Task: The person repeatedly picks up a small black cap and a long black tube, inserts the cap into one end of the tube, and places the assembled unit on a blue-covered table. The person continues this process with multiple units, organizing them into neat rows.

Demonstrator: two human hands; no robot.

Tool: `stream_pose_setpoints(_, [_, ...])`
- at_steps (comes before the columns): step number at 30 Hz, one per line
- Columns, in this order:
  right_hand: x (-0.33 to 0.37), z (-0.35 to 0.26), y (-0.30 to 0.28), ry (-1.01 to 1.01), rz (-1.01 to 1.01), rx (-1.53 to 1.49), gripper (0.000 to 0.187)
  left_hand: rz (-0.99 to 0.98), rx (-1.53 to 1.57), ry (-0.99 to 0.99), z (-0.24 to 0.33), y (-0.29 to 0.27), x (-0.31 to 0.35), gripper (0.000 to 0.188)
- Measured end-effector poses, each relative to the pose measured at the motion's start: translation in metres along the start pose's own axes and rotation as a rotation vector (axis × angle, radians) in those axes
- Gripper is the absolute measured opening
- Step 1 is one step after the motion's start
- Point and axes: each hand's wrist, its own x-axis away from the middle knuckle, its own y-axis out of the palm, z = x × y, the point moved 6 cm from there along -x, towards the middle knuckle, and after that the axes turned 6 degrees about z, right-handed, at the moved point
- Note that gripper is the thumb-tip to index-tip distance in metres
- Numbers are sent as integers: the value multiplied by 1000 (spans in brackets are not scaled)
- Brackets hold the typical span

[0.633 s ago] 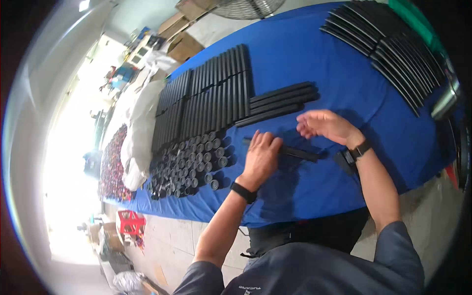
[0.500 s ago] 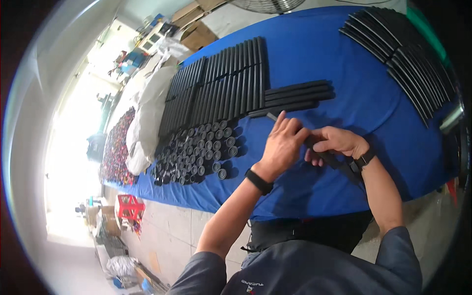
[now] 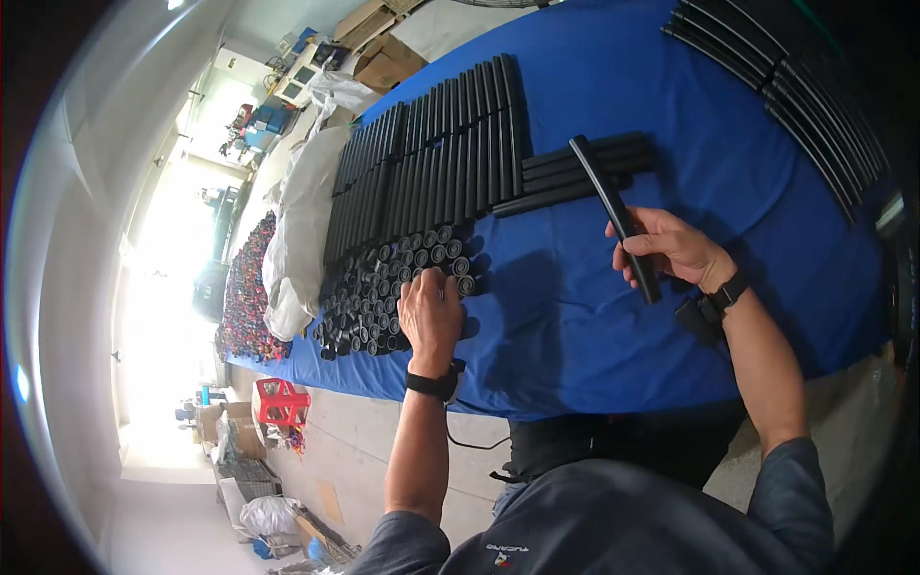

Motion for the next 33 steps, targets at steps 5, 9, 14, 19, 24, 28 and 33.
stream_pose_setpoints(5, [0,3,-3,13,-1,6,35,-128,-26,-20,-2,-1,11,21])
stream_pose_setpoints(9, [-1,7,-6,4,13,-2,36,-43,24,57,-1,-22,37,44])
stream_pose_setpoints(14, [1,5,-7,8,27,26,37,-287,-79,117,-39,-17,68,64])
stream_pose_setpoints(19, [-1,5,-4,0,13,52,38,-324,-73,147,-47,-9,73,66])
stream_pose_setpoints(24, [-1,4,-4,-4,34,60,39,-319,-52,171,-45,-3,69,64])
stream_pose_setpoints(28, [1,1,-3,4,36,77,37,-325,-45,177,-46,0,68,59])
stream_pose_setpoints(33, [-2,4,-3,-3,45,56,37,-276,358,4,-30,-19,62,52])
